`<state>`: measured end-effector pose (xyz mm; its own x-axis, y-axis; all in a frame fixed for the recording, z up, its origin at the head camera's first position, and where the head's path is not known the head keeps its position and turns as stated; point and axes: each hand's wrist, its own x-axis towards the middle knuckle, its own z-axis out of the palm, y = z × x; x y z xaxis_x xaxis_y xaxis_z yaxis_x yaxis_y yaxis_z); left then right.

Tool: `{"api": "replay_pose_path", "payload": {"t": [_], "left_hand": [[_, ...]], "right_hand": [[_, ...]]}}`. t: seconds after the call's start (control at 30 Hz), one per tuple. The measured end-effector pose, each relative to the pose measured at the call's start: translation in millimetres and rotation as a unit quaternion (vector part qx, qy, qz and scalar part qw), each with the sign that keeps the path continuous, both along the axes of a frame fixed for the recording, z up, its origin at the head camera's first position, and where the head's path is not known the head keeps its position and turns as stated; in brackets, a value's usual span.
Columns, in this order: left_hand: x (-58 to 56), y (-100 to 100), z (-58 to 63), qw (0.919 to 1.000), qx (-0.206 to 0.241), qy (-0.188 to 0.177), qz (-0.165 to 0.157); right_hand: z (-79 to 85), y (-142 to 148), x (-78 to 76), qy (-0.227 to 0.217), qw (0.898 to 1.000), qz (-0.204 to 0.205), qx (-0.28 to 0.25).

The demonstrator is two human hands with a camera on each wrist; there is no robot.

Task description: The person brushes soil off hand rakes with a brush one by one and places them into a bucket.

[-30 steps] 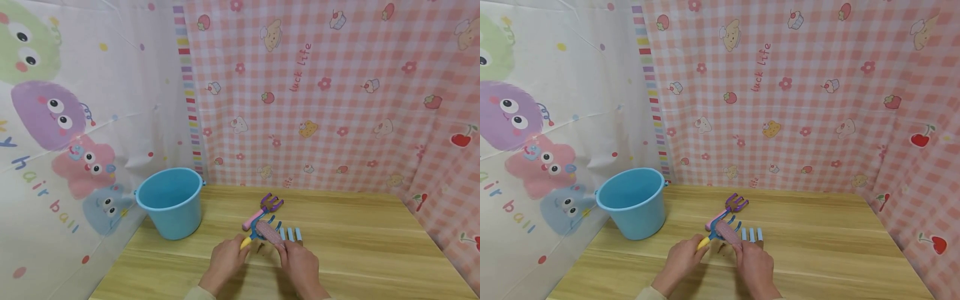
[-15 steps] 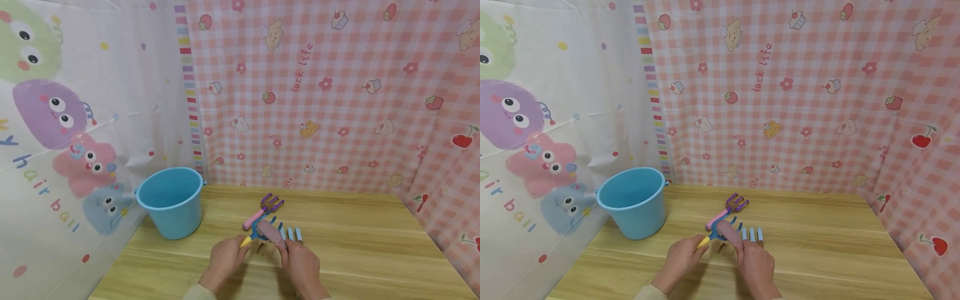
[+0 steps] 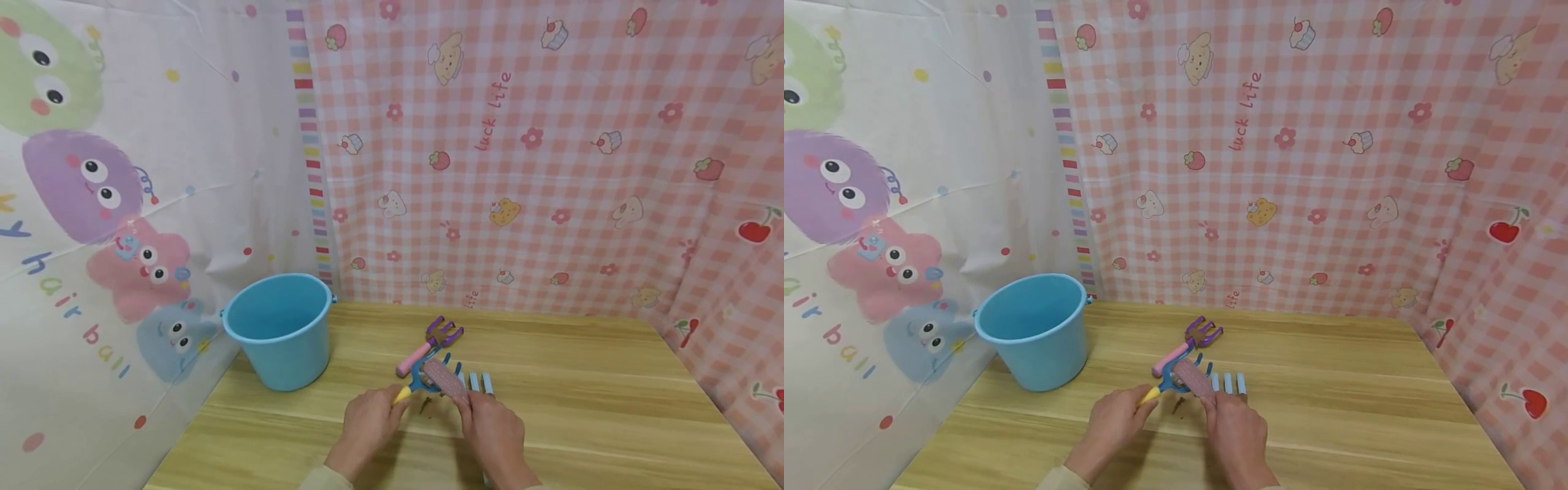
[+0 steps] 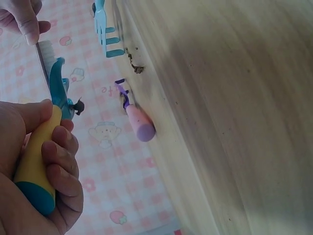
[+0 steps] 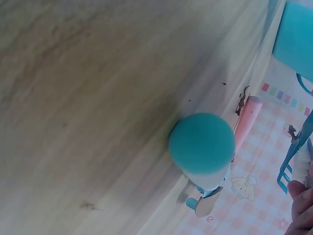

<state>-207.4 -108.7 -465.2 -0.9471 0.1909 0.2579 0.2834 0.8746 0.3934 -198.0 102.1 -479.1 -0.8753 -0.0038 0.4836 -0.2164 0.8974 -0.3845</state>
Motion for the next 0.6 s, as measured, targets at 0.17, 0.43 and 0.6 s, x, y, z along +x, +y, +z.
{"api": "replay_pose_path", "payload": {"t": [0.17,0.43,0.6], "left_hand": [[1.0,-1.8,-2.4,0.9999,0.001,0.012,0.004],[1.9,-4.3,-3.3,0.9992,0.001,0.04,-0.007],[1.9,-1.8,-1.7,0.9994,0.002,0.034,-0.01]], "right_hand": [[1.9,5.1,-0.4,-0.022,1.0,-0.004,0.002],[9.0,10.4,-0.4,-0.018,1.0,-0.013,-0.005],[12.5,0.9,3.8,0.012,1.0,0.022,0.0]]}}
